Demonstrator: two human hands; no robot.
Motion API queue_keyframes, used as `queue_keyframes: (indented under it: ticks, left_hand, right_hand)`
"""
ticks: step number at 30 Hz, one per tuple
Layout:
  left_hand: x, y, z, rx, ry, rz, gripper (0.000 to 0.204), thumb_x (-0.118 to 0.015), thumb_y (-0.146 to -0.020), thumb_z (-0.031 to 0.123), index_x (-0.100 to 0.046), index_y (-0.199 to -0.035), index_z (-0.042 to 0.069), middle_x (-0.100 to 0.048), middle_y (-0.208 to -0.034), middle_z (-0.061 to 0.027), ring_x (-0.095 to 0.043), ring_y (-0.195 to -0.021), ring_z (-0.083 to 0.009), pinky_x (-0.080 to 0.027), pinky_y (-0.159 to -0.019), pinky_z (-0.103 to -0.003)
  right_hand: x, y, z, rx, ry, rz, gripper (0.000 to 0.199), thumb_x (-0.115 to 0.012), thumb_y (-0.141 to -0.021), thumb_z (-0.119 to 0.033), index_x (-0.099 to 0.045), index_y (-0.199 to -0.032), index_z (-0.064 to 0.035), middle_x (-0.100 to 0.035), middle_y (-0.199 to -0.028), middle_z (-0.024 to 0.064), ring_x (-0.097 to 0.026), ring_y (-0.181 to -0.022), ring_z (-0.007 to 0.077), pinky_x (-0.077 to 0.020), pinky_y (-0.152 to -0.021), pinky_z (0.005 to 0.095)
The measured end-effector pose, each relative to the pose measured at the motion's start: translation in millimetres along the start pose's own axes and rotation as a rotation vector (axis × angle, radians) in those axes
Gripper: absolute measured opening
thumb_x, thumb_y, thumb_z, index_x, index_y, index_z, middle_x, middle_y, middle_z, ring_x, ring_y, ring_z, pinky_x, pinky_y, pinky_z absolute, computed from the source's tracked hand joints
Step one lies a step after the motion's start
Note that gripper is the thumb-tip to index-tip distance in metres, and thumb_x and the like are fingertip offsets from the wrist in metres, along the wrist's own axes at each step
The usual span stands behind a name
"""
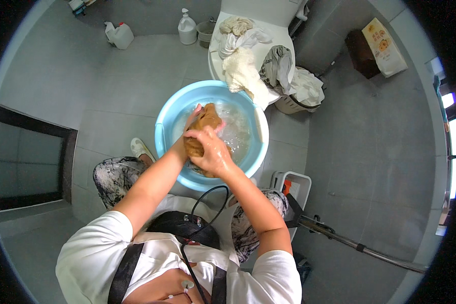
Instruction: The person washes clothes by hand in a basin of soapy water, scrubbing and wringing out a grey shirt and then a tan shirt.
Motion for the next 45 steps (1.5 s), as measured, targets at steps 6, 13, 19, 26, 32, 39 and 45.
queue_keyframes:
  ticks: [6, 13, 19, 26, 32, 39, 45]
  left_hand:
    - [5, -9, -10, -0.300, -0.134, 0.007, 0.027, -0.042, -0.089, 0.026, -0.047, -0.108, 0.008, -0.050, -0.107, -0.0122, -0.049, -0.092, -0.0218, -0.047, -0.074, -0.031]
    - [-7, -13, -21, -0.292, -0.064, 0.272, 0.029, -0.028, -0.092, 0.023, -0.044, -0.108, 0.006, -0.051, -0.106, -0.0100, -0.053, -0.094, -0.0214, -0.044, -0.083, -0.034]
    - [-11, 0, -10, -0.181, -0.299, 0.684, 0.025, -0.048, -0.085, 0.027, -0.053, -0.101, 0.008, -0.059, -0.088, -0.0053, -0.057, -0.081, -0.0166, -0.048, -0.067, -0.031]
    - [42, -15, 31, -0.525, -1.733, 0.424, 0.045, -0.059, -0.078, 0.019, -0.041, -0.117, 0.006, -0.039, -0.117, -0.0174, -0.039, -0.110, -0.0281, -0.033, -0.092, -0.036]
    - [66, -28, 9, 0.038, -2.405, 0.457, 0.054, -0.049, -0.081, 0.015, -0.029, -0.131, 0.011, -0.041, -0.127, -0.0140, -0.042, -0.113, -0.0315, -0.035, -0.095, -0.039]
    - [62, -31, 17, -0.041, -1.884, 0.585, 0.045, -0.047, -0.081, 0.012, -0.038, -0.125, 0.010, -0.049, -0.118, -0.0190, -0.051, -0.103, -0.0302, -0.042, -0.084, -0.040]
    - [53, -25, 14, -0.163, -0.629, 0.826, 0.043, -0.050, -0.084, 0.031, -0.043, -0.121, 0.011, -0.048, -0.119, -0.0139, -0.048, -0.106, -0.0284, -0.039, -0.089, -0.042]
  right_hand:
    - [-13, 0, 23, -0.134, 0.106, 0.082, 0.033, -0.064, -0.072, -0.032, -0.055, -0.097, -0.0136, -0.052, -0.092, 0.0126, -0.055, -0.081, 0.0343, -0.0460, -0.068, 0.0406]
    - [-7, -23, 54, -0.361, 0.153, 0.358, 0.029, -0.050, -0.081, -0.034, -0.059, -0.088, -0.0081, -0.059, -0.080, 0.0195, -0.055, -0.078, 0.0397, -0.0435, -0.070, 0.0449]
    - [12, -25, 111, -0.563, 0.379, 0.276, 0.026, -0.048, -0.082, -0.032, -0.060, -0.082, -0.0091, -0.060, -0.080, 0.0175, -0.056, -0.077, 0.0383, -0.0434, -0.068, 0.0455]
    - [7, -18, 127, -0.574, 0.570, 0.089, 0.041, -0.058, -0.078, -0.032, -0.046, -0.112, -0.0120, -0.044, -0.109, 0.0165, -0.056, -0.088, 0.0369, -0.0458, -0.072, 0.0434]
    - [-15, -21, 153, -0.726, 0.659, -0.326, 0.045, -0.052, -0.082, -0.029, -0.039, -0.121, -0.0100, -0.042, -0.119, 0.0194, -0.052, -0.100, 0.0359, -0.0432, -0.084, 0.0418]
    - [-26, -16, 188, -0.763, 0.616, -0.316, 0.037, -0.053, -0.077, -0.023, -0.050, -0.110, -0.0073, -0.053, -0.112, 0.0171, -0.053, -0.100, 0.0351, -0.0423, -0.086, 0.0410]
    - [17, -39, 88, -0.496, 0.071, -0.111, 0.030, -0.060, -0.069, -0.011, -0.057, -0.098, -0.0049, -0.058, -0.102, 0.0150, -0.057, -0.093, 0.0283, -0.0445, -0.080, 0.0357]
Point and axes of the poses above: each hand's wrist, its own y-axis away from the middle knuckle, its own x-axis out of the back of the hand, z = x × y, the point moved 1 cm from there along -y, towards the middle knuckle
